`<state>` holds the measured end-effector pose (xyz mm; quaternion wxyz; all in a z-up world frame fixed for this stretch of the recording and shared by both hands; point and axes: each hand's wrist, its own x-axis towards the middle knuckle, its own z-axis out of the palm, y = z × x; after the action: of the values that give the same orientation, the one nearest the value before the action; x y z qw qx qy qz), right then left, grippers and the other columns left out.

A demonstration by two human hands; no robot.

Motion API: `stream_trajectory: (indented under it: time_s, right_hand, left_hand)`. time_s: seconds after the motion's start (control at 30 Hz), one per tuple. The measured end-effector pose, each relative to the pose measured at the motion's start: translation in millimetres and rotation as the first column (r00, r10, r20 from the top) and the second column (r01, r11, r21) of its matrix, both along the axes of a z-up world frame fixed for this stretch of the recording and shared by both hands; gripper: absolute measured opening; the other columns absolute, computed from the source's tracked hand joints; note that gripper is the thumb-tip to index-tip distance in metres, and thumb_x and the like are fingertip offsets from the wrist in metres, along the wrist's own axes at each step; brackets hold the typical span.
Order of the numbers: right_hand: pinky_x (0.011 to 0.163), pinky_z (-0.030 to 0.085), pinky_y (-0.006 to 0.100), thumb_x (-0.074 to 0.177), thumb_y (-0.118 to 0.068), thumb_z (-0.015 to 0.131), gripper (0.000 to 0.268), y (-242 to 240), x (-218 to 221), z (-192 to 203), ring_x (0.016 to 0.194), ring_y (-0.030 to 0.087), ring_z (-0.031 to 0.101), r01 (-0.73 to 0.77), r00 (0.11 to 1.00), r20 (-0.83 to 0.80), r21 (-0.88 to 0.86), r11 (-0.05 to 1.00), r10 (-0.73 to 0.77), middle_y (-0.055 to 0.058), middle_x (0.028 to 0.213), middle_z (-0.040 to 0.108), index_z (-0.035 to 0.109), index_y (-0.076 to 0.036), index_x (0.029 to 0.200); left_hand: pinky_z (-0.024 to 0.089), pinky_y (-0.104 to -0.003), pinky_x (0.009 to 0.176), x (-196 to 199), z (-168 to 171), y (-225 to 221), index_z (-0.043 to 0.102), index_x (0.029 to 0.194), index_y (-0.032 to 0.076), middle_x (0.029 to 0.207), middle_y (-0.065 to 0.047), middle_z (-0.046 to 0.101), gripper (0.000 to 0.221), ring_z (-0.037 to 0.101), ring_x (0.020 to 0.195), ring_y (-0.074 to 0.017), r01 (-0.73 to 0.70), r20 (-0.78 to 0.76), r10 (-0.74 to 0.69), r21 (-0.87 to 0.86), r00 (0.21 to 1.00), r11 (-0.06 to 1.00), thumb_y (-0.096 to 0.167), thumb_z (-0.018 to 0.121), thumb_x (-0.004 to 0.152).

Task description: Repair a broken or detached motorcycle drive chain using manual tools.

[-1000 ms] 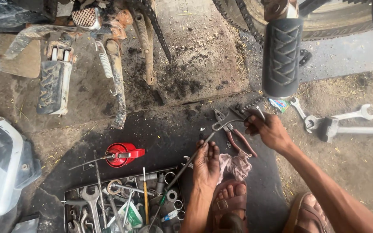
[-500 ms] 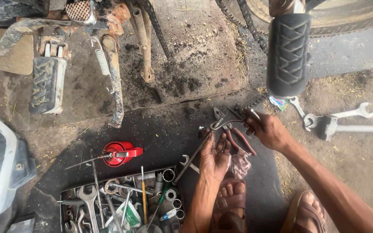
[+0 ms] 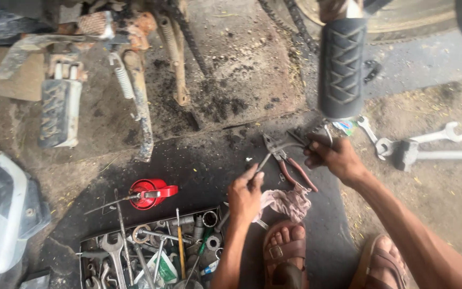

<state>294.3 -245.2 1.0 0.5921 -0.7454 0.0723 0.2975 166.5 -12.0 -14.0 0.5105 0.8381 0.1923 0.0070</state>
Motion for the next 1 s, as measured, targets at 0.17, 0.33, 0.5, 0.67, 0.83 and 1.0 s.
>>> stream_trajectory:
  time_s: [0.17, 0.33, 0.5, 0.67, 0.83, 1.0]
  right_hand:
    - [0.072, 0.064, 0.037, 0.104, -0.011, 0.047, 0.035, -12.0, 11.2, 15.4, 0.075, 0.022, 0.072, 0.026, 0.999, 0.026, -0.026, 0.999, -0.025, 0.016, 0.096, 0.076, 0.06, 0.001, 0.134]
    - [0.07, 0.059, 0.039, 0.104, -0.007, 0.053, 0.027, -24.8, 10.6, -3.2, 0.075, 0.023, 0.072, -0.16, 0.87, 0.379, -0.388, 0.908, 0.315, 0.015, 0.087, 0.079, 0.074, 0.0, 0.12]
    - [0.063, 0.061, 0.038, 0.094, 0.002, 0.054, 0.051, -5.1, -2.4, 10.8, 0.069, 0.025, 0.072, -0.188, 0.74, 0.482, -0.522, 0.832, 0.469, 0.019, 0.101, 0.074, 0.059, -0.013, 0.142]
    - [0.064, 0.061, 0.039, 0.086, 0.012, 0.052, 0.066, -2.4, -12.5, 21.6, 0.072, 0.028, 0.073, -0.223, 0.668, 0.533, -0.523, 0.822, 0.52, 0.023, 0.111, 0.07, 0.054, -0.014, 0.147]
    - [0.064, 0.06, 0.041, 0.084, 0.016, 0.051, 0.071, -7.7, -10.3, 15.2, 0.077, 0.032, 0.071, -0.214, 0.566, 0.607, -0.546, 0.81, 0.558, 0.025, 0.109, 0.069, 0.052, -0.013, 0.149]
    - [0.064, 0.058, 0.044, 0.078, 0.016, 0.053, 0.078, -10.6, -9.0, 17.6, 0.077, 0.034, 0.071, -0.207, 0.518, 0.605, -0.598, 0.775, 0.605, 0.023, 0.101, 0.068, 0.051, -0.014, 0.15]
  left_hand:
    - [0.052, -0.037, 0.054, -16.4, 47.7, 1.1, 0.072, 0.126, 0.014, 0.079, -0.007, 0.077, 0.033, 0.067, 0.062, -0.0182, 0.004, -0.308, -0.053, -0.155, 0.95, 0.988, 0.023, 0.065, 0.095]
    - [0.054, -0.043, 0.057, -3.9, 73.2, 11.9, 0.075, 0.122, 0.015, 0.076, -0.013, 0.075, 0.03, 0.07, 0.062, -0.0258, 0.036, -0.168, -0.005, 0.181, 0.986, 0.983, 0.024, 0.066, 0.094]
    - [0.055, -0.052, 0.073, 26.7, 78.0, 2.5, 0.077, 0.106, 0.012, 0.086, -0.019, 0.075, 0.021, 0.072, 0.077, -0.0385, 0.296, -0.26, -0.192, 0.459, 0.946, 0.837, 0.024, 0.065, 0.095]
    - [0.054, -0.053, 0.08, 36.5, 64.6, -14.0, 0.077, 0.102, 0.009, 0.094, -0.02, 0.075, 0.019, 0.071, 0.089, -0.0411, 0.38, -0.338, -0.23, 0.492, 0.912, 0.783, 0.022, 0.065, 0.093]
    - [0.056, -0.051, 0.082, 36.0, 59.6, -19.9, 0.076, 0.104, 0.007, 0.093, -0.02, 0.075, 0.021, 0.073, 0.089, -0.0386, 0.408, -0.423, -0.215, 0.442, 0.88, 0.799, 0.022, 0.064, 0.096]
    - [0.056, -0.051, 0.078, 27.9, 49.4, -19.2, 0.078, 0.107, 0.009, 0.089, -0.022, 0.075, 0.021, 0.073, 0.086, -0.0399, 0.324, -0.334, -0.188, 0.416, 0.923, 0.849, 0.021, 0.066, 0.093]
